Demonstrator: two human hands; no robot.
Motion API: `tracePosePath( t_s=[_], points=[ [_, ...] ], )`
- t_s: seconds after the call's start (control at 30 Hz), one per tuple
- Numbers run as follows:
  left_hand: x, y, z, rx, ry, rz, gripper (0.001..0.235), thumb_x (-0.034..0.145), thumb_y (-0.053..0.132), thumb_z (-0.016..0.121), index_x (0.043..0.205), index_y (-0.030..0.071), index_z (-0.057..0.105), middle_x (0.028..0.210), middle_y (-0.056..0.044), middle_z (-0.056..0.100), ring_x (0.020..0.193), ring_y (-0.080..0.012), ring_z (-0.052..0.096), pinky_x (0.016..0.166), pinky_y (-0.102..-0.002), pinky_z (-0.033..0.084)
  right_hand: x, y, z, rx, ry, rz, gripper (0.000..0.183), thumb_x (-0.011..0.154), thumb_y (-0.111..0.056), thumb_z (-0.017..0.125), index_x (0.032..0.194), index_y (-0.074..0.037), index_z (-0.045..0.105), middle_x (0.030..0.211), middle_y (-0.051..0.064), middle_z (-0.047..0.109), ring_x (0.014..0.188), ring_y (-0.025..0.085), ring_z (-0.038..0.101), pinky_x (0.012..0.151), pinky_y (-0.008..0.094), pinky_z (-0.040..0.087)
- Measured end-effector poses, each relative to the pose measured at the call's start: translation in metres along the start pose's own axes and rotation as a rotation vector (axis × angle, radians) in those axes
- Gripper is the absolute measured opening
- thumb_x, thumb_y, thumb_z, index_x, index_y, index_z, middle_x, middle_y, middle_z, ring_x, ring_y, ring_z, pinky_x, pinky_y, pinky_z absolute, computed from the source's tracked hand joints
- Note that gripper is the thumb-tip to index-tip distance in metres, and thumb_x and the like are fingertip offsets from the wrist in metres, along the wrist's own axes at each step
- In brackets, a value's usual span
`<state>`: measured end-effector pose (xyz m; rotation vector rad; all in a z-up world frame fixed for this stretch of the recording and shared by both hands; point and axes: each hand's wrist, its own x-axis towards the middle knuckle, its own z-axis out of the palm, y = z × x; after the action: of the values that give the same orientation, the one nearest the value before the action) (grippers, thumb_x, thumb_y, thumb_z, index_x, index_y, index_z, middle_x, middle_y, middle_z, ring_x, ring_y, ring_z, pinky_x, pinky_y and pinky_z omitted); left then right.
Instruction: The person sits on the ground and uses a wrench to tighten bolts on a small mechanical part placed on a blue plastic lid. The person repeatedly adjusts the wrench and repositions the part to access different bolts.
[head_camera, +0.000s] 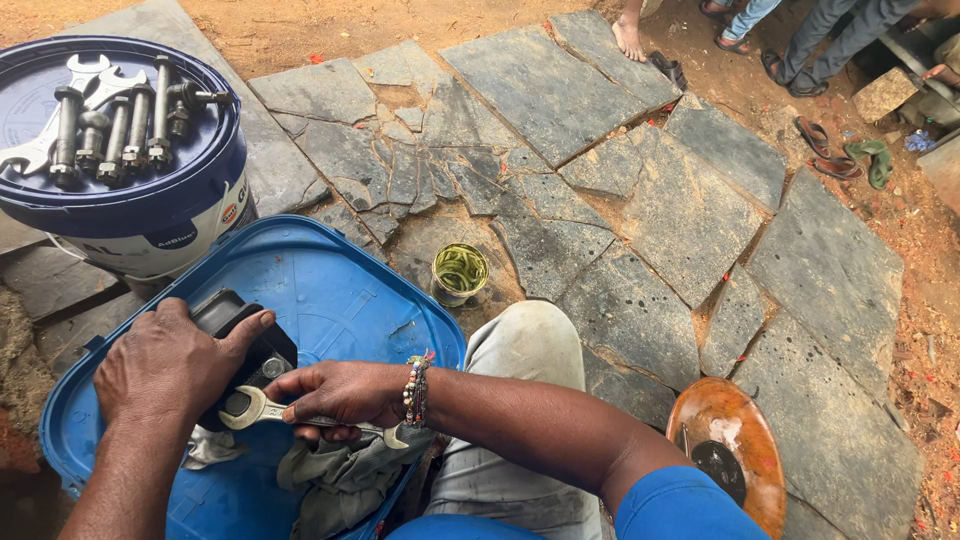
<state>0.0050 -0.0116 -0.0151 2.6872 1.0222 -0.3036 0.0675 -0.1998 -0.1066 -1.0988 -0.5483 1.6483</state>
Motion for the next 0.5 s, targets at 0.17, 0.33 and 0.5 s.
tracePosePath(
  t_s=[0.17, 0.33, 0.5],
  points=[
    [0.002, -0.002, 0.003, -0.007, 0.037, 0.017, 0.099, 0.079, 0.085, 0.063, 0.124, -0.002, 0.067, 0.116, -0.025, 0.069, 0.113, -0.0417, 0.070, 0.089, -0.054, 0.059, 0.001, 0.000, 0.001, -0.011, 0.010, -0.006, 0.054, 0.105, -0.018, 0.054, 0.155, -0.009, 0.038, 0.072, -0.002, 0.057, 0.049, 0.003, 0.047, 0.041, 0.020, 0.039],
    [0.002, -0.002, 0.006, 0.028, 0.078, 0.080, 0.097, 0.082, 0.082, 0.062, 0.127, -0.003, 0.065, 0.119, -0.026, 0.066, 0.118, -0.0407, 0.066, 0.091, -0.052, 0.058, 0.000, 0.003, 0.003, -0.025, 0.018, -0.026, 0.053, 0.106, -0.019, 0.053, 0.155, -0.009, 0.039, 0.072, -0.004, 0.057, 0.049, 0.002, 0.047, 0.042, 0.020, 0.039],
    [0.003, 0.004, 0.004, 0.047, -0.031, 0.078, 0.090, 0.086, 0.077, 0.058, 0.134, 0.001, 0.060, 0.122, -0.024, 0.066, 0.119, -0.0402, 0.068, 0.096, -0.052, 0.058, 0.000, 0.012, 0.001, -0.036, 0.054, 0.012, 0.050, 0.106, -0.022, 0.052, 0.154, -0.013, 0.040, 0.073, -0.004, 0.058, 0.052, 0.002, 0.048, 0.045, 0.020, 0.041]
  ],
)
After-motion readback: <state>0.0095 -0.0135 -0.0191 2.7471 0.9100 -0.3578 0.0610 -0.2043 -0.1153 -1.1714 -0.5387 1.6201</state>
